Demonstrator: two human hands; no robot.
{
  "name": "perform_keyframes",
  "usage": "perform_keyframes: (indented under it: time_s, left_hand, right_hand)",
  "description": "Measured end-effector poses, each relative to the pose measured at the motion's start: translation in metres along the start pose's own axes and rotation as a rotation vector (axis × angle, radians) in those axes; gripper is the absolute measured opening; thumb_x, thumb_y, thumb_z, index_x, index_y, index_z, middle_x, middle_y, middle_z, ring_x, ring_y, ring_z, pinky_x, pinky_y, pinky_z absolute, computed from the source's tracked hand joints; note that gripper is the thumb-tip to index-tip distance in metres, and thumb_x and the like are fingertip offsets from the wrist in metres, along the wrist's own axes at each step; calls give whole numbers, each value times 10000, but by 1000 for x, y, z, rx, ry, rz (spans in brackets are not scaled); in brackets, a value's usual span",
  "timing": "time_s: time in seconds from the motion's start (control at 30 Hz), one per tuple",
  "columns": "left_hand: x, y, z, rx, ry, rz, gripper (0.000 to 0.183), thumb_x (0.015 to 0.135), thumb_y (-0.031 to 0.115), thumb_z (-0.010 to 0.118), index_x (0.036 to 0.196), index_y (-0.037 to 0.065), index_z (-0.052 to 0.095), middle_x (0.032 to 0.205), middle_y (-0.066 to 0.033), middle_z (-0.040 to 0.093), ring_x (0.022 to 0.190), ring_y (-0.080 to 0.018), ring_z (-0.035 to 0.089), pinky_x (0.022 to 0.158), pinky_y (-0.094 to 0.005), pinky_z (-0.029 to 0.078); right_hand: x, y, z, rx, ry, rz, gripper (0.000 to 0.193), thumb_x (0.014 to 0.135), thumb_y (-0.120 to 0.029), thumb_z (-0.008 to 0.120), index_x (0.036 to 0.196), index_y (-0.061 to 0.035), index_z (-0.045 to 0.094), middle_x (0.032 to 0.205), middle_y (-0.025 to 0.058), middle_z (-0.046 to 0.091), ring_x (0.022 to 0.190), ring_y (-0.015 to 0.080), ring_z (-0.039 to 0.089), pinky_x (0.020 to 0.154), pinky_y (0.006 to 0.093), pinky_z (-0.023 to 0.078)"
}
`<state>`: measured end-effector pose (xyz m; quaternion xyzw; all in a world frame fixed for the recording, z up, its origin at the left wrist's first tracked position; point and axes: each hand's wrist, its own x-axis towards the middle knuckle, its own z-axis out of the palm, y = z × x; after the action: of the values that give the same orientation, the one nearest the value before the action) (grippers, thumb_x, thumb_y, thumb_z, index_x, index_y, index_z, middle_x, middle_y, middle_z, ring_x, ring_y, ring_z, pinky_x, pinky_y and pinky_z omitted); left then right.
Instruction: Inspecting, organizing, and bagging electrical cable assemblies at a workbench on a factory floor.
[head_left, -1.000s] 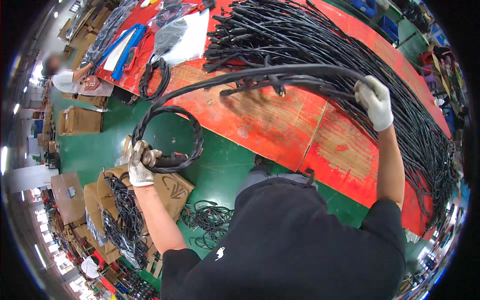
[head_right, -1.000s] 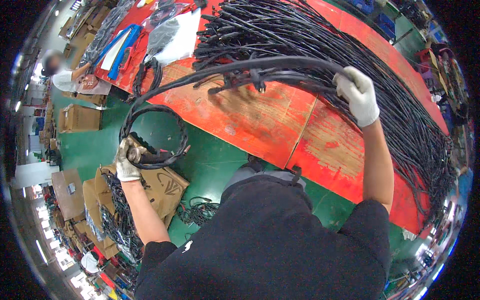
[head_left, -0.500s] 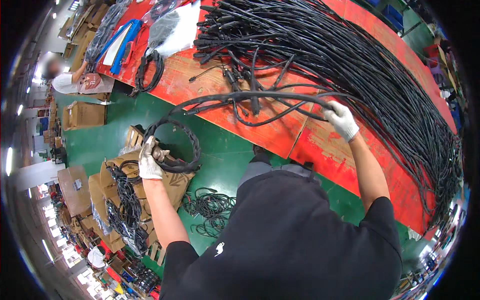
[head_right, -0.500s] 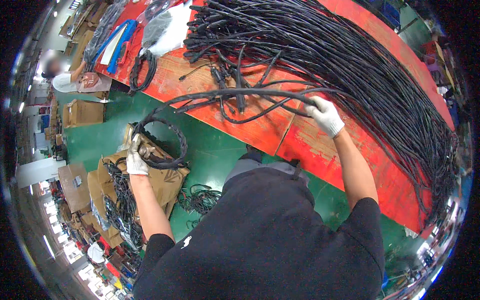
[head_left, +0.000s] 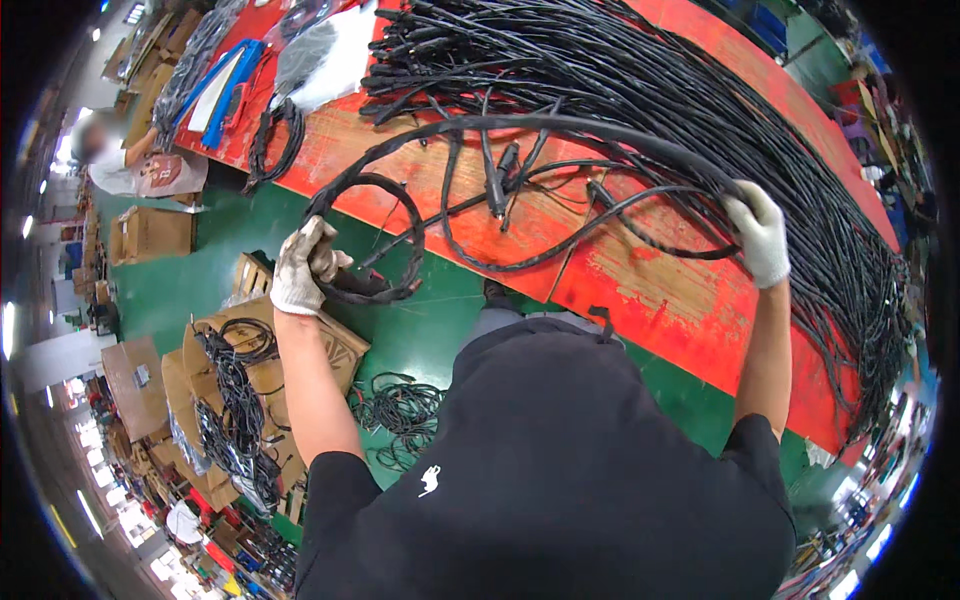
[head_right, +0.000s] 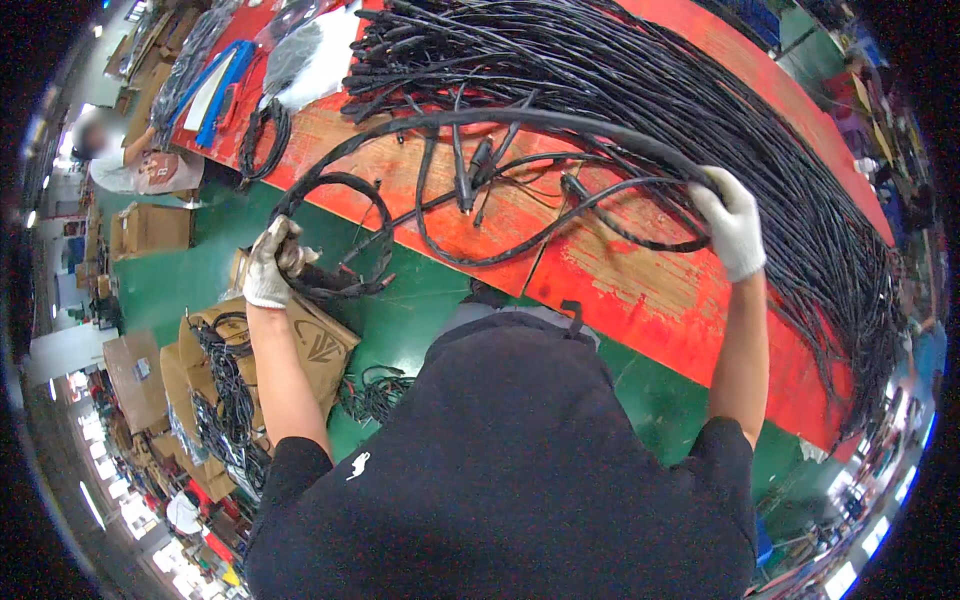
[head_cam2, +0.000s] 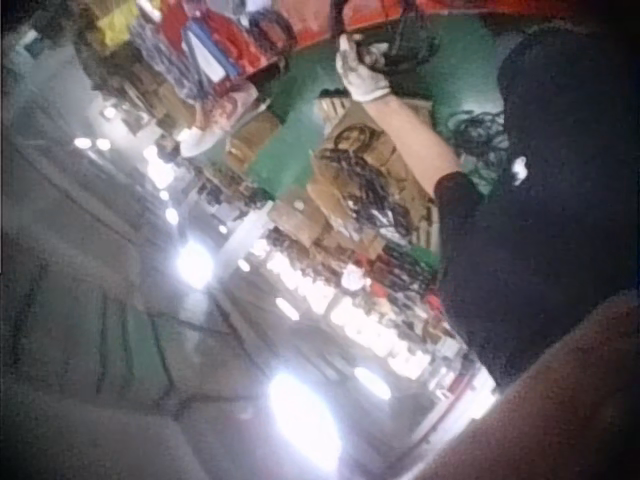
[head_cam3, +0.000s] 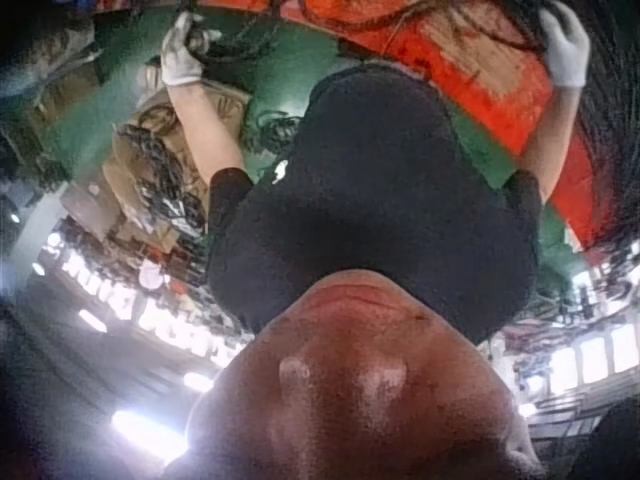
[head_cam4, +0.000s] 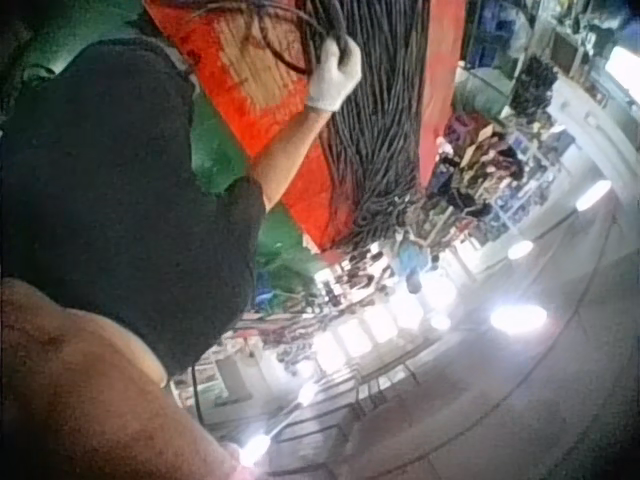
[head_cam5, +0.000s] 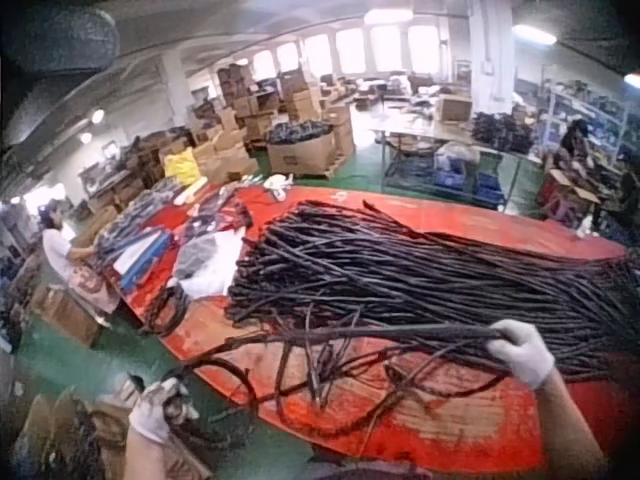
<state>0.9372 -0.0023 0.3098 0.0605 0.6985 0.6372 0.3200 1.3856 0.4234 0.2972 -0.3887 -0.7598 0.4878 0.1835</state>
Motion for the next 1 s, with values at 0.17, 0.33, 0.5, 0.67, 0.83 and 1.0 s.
perform_keyframes:
  time_s: [0.17, 0.33, 0.5, 0.67, 0.83, 1.0]
  left_hand:
    - [4, 13, 15, 110, -118, -52, 387, 998, 414, 602, 897, 42, 625, 515, 46, 377, 441, -132, 445, 497, -280, 402]
    - [21, 15, 23, -249, -9, -76, 333, 1001, 385, 621, 895, 70, 616, 516, 54, 342, 426, -131, 382, 578, -341, 514]
    - [31, 7, 49, -229, -45, -35, 330, 978, 401, 663, 839, 107, 609, 514, 75, 294, 436, -104, 329, 583, -358, 521]
    - [27, -9, 110, -102, -28, -57, 295, 971, 366, 677, 851, 108, 599, 563, 47, 398, 469, -119, 403, 567, -328, 505]
    - [5, -28, 192, 178, -149, -81, 269, 972, 340, 671, 841, 109, 621, 613, 24, 522, 520, -108, 509, 534, -283, 472]
    - [-20, -49, 268, 488, -463, -190, 321, 980, 337, 644, 917, 27, 691, 823, -43, 689, 686, -126, 614, 651, -284, 486]
  right_hand:
    - [5, 16, 60, -185, -63, -117, 389, 996, -187, 596, 1344, -13, 581, 1153, 182, 704, 1077, 266, 682, 937, 348, 502]
    - [-9, -11, 112, -660, -328, -436, 333, 948, -178, 624, 1277, -128, 639, 913, 142, 677, 836, 360, 678, 710, 451, 538]
    - [-24, -41, 162, -877, -586, -507, 238, 884, -97, 555, 1109, -81, 631, 878, 174, 679, 775, 373, 700, 640, 490, 563]
    - [-30, -60, 183, -934, -695, -587, 172, 844, -91, 583, 886, -22, 735, 819, 185, 728, 783, 354, 735, 670, 470, 584]
    - [-37, -69, 183, -966, -768, -572, 177, 816, -86, 614, 926, -22, 737, 857, 165, 740, 803, 354, 736, 692, 471, 590]
    - [-45, -51, 180, -671, -731, -776, 182, 838, -147, 607, 960, -91, 730, 893, 173, 725, 800, 370, 721, 705, 468, 584]
